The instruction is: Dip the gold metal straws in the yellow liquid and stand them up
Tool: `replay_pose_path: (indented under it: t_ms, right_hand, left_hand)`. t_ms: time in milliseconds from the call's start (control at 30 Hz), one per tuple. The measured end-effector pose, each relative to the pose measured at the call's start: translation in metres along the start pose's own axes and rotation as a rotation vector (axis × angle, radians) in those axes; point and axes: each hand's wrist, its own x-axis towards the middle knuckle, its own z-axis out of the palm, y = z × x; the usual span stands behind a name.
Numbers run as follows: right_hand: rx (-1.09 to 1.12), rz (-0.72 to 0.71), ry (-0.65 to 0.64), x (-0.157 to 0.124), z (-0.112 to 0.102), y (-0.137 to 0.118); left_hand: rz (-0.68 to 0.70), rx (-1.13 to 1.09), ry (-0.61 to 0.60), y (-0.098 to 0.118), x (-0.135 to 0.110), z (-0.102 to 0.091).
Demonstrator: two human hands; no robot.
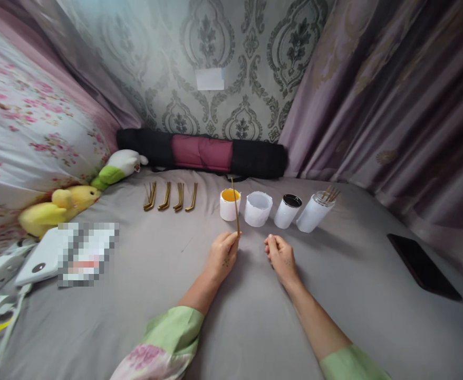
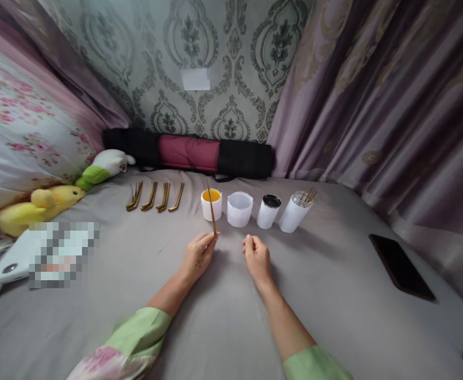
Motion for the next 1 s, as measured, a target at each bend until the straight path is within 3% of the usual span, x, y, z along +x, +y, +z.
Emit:
replay_pose_path:
  t_ms: [400, 1000]
  right_hand:
    - [0.068, 0.028, -0.053, -0.002, 0.000, 0.000]
    - [0.186, 0.009, -0.133, -0.008, 0.001, -0.014]
  left_hand:
    - [0.131, 0.297, -0.050, -0.006, -0.002, 0.000]
    - [0.213, 0.463, -0.096, -0.001, -0.003, 0.000]
